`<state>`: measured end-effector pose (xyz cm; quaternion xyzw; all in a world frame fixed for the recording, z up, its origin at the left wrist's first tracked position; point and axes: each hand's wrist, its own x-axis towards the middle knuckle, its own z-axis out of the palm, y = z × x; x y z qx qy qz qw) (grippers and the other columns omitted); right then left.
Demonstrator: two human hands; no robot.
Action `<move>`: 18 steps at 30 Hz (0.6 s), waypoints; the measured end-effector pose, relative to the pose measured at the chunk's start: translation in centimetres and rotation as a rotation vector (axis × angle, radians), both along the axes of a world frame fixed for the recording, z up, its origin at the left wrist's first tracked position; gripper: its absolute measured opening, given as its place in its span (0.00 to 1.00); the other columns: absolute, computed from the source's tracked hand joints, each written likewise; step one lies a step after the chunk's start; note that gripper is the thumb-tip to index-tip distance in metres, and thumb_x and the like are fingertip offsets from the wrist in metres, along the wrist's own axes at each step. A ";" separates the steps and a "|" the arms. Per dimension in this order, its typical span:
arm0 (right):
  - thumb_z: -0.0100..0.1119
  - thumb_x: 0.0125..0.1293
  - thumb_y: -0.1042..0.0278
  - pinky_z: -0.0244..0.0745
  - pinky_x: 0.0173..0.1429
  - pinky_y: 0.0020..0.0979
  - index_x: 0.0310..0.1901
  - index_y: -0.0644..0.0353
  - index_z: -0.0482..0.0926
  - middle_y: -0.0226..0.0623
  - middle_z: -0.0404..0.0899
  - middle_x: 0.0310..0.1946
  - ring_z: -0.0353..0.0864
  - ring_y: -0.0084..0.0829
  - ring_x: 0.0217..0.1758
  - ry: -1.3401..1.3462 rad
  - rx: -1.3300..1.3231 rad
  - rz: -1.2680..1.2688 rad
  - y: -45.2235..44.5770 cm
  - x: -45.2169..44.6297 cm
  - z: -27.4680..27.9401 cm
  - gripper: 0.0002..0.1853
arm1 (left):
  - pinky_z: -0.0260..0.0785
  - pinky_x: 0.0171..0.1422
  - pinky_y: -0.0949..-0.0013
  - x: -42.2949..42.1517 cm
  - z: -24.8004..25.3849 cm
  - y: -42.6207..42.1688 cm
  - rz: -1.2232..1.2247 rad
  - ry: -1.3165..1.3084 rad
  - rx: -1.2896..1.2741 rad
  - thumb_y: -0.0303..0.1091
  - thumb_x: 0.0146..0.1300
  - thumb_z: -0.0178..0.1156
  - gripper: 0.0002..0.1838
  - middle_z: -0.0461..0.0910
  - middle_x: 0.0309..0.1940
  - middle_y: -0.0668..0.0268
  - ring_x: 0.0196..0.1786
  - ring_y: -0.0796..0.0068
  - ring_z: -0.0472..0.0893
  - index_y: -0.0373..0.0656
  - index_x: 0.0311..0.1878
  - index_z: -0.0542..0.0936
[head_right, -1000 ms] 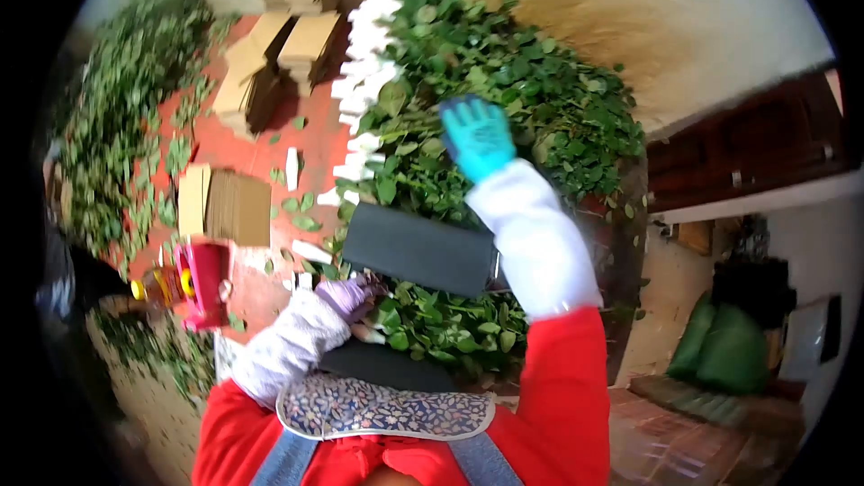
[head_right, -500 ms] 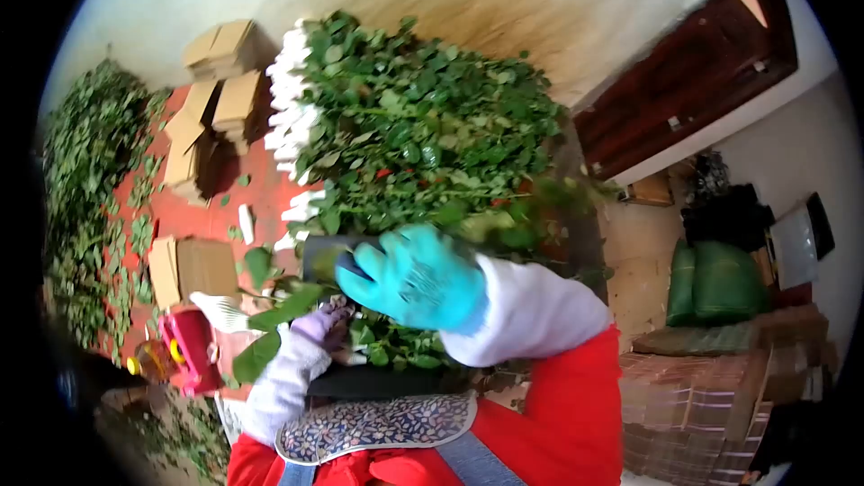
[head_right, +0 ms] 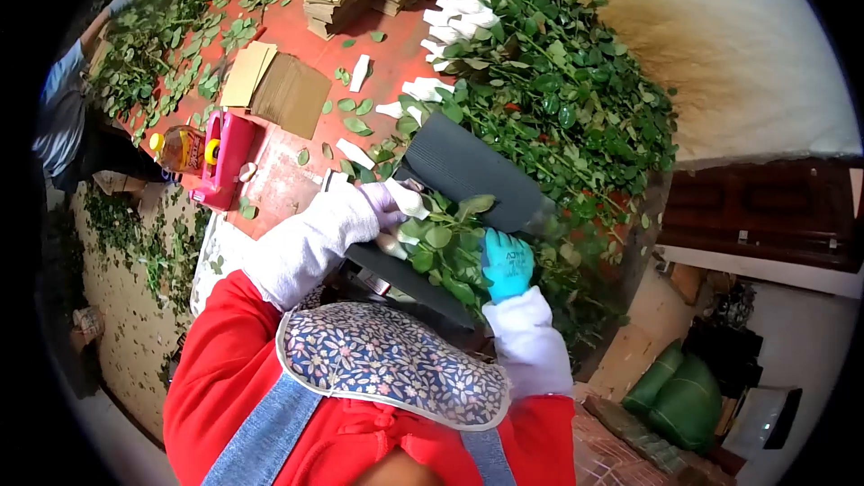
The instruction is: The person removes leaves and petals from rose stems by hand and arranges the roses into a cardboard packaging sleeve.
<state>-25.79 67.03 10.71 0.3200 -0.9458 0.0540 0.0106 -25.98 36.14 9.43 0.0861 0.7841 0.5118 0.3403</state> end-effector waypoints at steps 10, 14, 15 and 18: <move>0.58 0.53 0.70 0.69 0.35 0.42 0.46 0.55 0.78 0.36 0.75 0.27 0.75 0.40 0.31 0.063 0.127 0.118 -2.8 0.5 10.1 0.16 | 0.78 0.43 0.68 -2.3 -0.1 1.5 0.051 -0.306 0.131 0.25 0.56 0.65 0.22 0.80 0.47 0.65 0.39 0.70 0.83 0.40 0.55 0.75; 0.58 0.53 0.70 0.70 0.35 0.45 0.45 0.54 0.78 0.38 0.76 0.29 0.77 0.43 0.32 -0.058 0.136 0.092 -0.7 -0.6 7.6 0.16 | 0.74 0.50 0.66 -0.9 -4.2 0.8 0.244 -0.231 0.386 0.28 0.58 0.64 0.15 0.81 0.43 0.68 0.45 0.73 0.80 0.45 0.50 0.80; 0.57 0.54 0.70 0.71 0.35 0.46 0.45 0.54 0.78 0.39 0.76 0.30 0.77 0.45 0.33 -0.137 0.209 0.059 1.0 -1.4 4.6 0.15 | 0.75 0.48 0.68 -0.6 -3.5 0.7 0.262 -0.212 0.398 0.27 0.60 0.62 0.15 0.81 0.42 0.66 0.42 0.74 0.80 0.44 0.52 0.79; 0.53 0.60 0.70 0.71 0.40 0.48 0.41 0.57 0.76 0.44 0.78 0.33 0.77 0.51 0.37 -0.149 0.189 -0.055 3.6 -1.3 -0.8 0.08 | 0.77 0.44 0.71 0.2 -1.4 0.2 0.205 -0.073 0.335 0.26 0.65 0.58 0.16 0.82 0.38 0.63 0.36 0.75 0.81 0.42 0.56 0.75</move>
